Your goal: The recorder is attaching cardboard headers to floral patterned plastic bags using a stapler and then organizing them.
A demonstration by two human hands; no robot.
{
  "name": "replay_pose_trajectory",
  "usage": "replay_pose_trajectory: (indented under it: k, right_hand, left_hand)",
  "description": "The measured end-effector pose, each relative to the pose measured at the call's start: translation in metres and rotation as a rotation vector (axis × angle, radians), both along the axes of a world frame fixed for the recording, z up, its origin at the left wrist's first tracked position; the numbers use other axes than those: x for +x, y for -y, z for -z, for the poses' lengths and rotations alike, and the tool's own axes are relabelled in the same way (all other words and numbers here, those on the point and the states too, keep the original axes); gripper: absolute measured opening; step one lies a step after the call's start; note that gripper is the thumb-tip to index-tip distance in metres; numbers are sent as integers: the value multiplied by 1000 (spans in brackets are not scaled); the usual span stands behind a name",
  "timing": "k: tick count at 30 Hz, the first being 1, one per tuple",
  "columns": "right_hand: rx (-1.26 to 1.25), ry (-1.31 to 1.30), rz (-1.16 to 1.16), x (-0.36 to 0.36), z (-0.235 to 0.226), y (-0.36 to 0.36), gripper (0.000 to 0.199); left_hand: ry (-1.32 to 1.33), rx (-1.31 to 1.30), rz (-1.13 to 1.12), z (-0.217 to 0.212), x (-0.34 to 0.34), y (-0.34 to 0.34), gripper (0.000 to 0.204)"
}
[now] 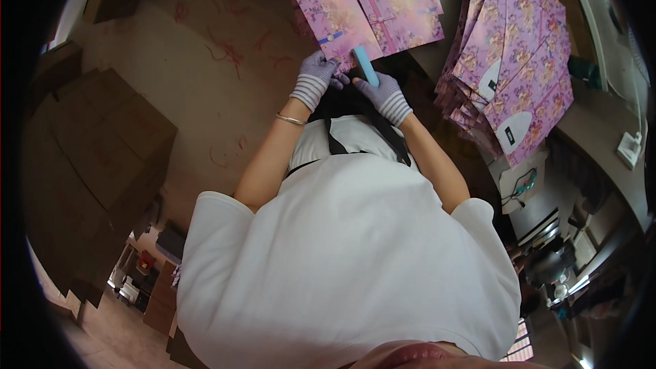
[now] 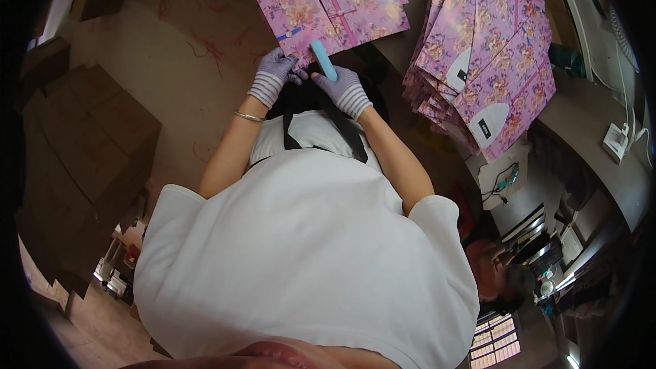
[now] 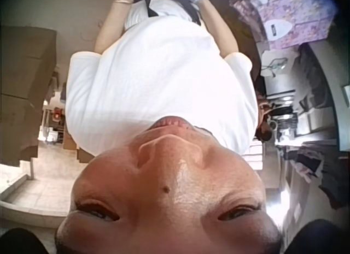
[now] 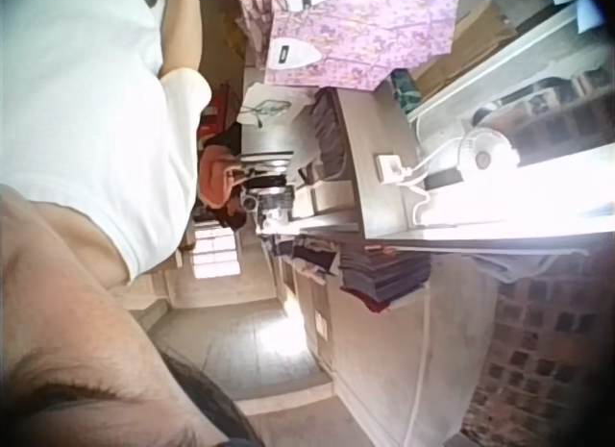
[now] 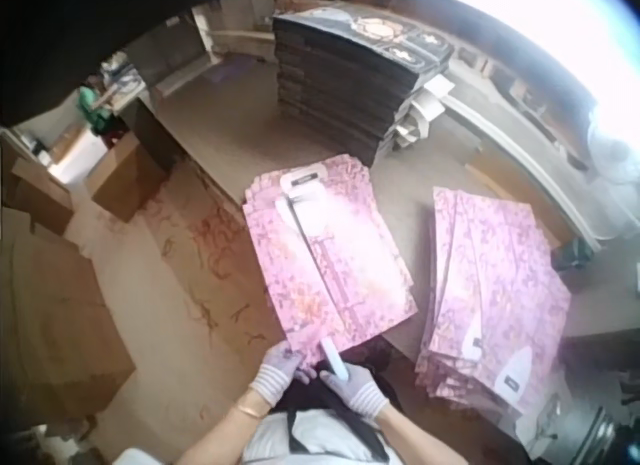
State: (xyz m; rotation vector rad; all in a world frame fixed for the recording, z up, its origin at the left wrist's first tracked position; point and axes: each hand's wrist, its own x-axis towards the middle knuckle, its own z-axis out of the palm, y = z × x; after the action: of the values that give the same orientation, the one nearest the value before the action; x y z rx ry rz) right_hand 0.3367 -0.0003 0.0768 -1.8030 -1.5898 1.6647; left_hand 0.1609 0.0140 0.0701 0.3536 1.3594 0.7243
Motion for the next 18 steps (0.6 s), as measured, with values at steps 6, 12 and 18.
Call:
replay_pose_trajectory:
  k: [6,12,18]
  right_hand:
    - [-255,-184,-46,7,-11,-9,37]
    - [-157,-284,437,52,16,-9,34]
    - [-241,-422,320,23,1,0,33]
  left_hand:
    - [-7,76,68,1,-23,2,14]
    - [143,306,53,-7,-68,10,17]
    - [-47,747,3,-12,-17,-4,23]
